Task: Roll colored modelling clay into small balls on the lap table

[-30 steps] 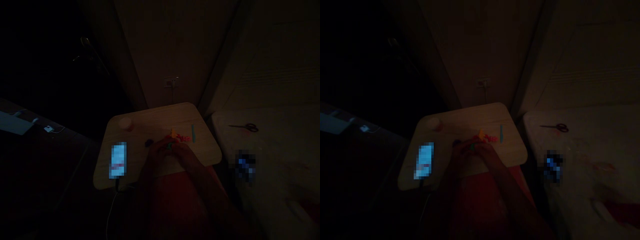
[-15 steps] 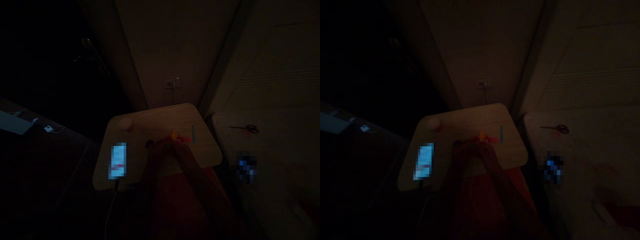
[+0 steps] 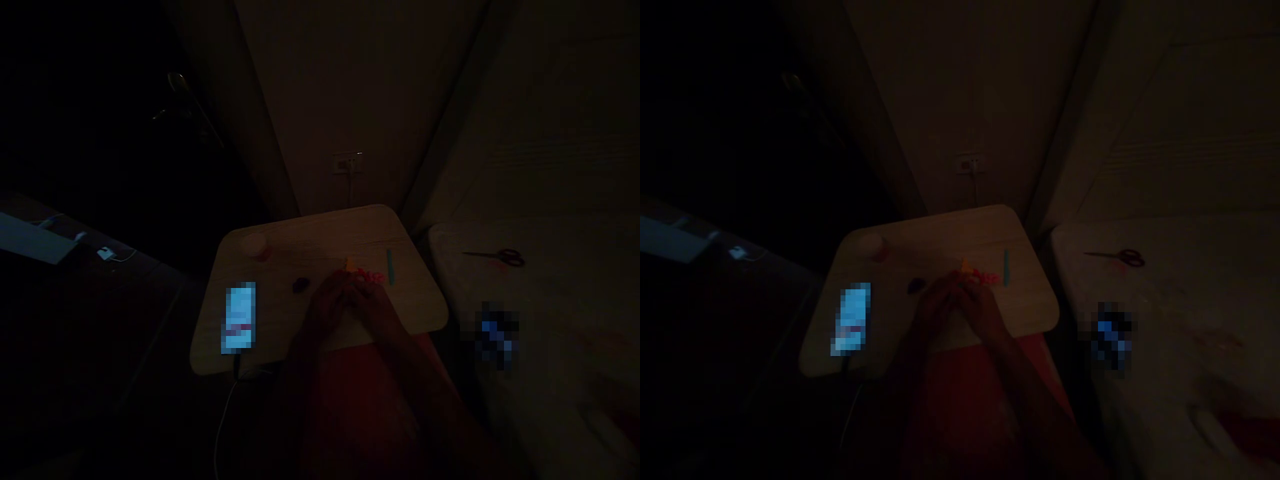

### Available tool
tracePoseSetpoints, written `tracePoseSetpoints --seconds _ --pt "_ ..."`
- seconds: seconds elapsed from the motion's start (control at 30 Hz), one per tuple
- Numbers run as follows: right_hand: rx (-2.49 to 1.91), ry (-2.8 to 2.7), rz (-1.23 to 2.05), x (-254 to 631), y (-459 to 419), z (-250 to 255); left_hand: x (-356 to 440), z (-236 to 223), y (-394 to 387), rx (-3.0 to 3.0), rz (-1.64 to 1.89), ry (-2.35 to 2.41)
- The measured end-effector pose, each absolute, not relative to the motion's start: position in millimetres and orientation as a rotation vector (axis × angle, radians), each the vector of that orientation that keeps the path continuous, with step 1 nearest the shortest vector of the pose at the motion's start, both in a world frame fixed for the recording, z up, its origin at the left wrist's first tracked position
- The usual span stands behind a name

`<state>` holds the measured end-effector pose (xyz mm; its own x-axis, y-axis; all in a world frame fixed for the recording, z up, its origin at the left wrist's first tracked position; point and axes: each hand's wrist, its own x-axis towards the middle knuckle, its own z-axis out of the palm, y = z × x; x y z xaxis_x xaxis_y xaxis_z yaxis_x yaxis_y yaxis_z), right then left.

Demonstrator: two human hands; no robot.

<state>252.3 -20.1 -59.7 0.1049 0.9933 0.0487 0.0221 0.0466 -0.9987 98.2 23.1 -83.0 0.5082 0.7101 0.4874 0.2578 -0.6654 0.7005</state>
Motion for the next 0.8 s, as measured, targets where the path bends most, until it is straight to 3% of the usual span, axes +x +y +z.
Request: tracePoseSetpoints --seconds 0.23,0.43,0.53,0.7,0.8 --pt "-1.193 -1.077 1.202 249 -20 -68 93 -78 23 2.204 0.993 0.706" --pt "-1.207 -0.996 1.182 258 -21 -64 86 -58 39 2.191 1.056 0.967" --pt "-1.329 -1.039 0.964 272 -24 -53 80 -51 61 2.213 1.078 1.174" --pt "-1.651 -1.399 0.366 300 -22 -48 74 -63 87 2.386 0.777 1.339" --pt "-1.731 -1.67 0.223 307 -14 -51 74 -73 87 2.45 0.724 1.317"
